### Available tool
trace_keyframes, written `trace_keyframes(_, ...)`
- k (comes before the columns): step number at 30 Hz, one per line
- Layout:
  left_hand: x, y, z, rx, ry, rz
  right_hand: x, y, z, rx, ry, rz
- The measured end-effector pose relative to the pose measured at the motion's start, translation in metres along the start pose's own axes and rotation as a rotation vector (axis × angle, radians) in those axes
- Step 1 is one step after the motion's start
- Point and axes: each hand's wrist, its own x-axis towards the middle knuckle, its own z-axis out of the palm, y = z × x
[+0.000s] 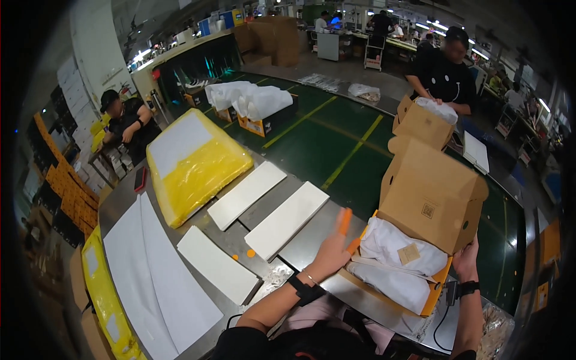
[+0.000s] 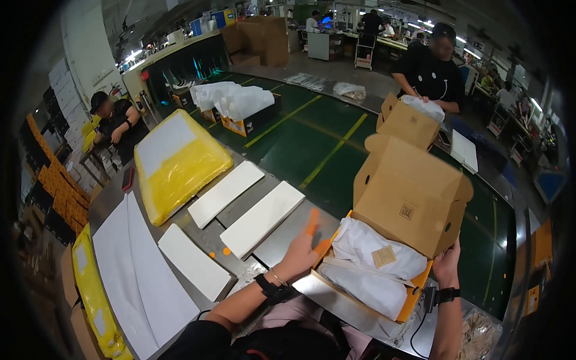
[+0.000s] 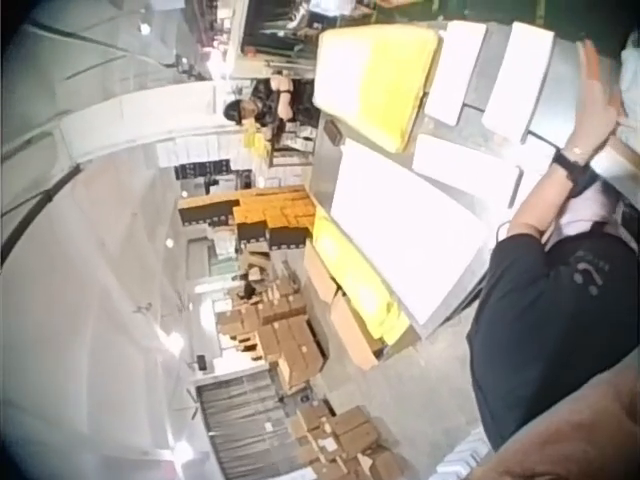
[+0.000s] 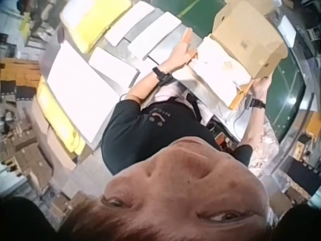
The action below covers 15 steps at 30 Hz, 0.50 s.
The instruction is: Packaging finished shoes into branded boxes on a production line conveyor belt.
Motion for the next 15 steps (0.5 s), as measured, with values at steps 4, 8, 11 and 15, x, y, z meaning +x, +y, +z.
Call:
trace_keyframes(4,0.025,0.018,-0.011,-0.228,0.149,-0.111,-0.044,-0.013,0.032,-0.151,-0.043,-0.153)
trace_keyframes(8,0.048,0.048,-0.001,-0.178,0.263,0.091,-0.085,-0.014,0.049,-0.4,-0.091,-0.398)
trace_keyframes(11,0.051,0.055,0.004,-0.066,0.149,-0.05,-0.107,-0.007,0.04,-1.188,0.164,-0.646)
trace_keyframes(15,0.021,0.012,0.02,0.053,0.185,0.205,-0.136,0.044,0.016,-0.692,0.154,-0.608)
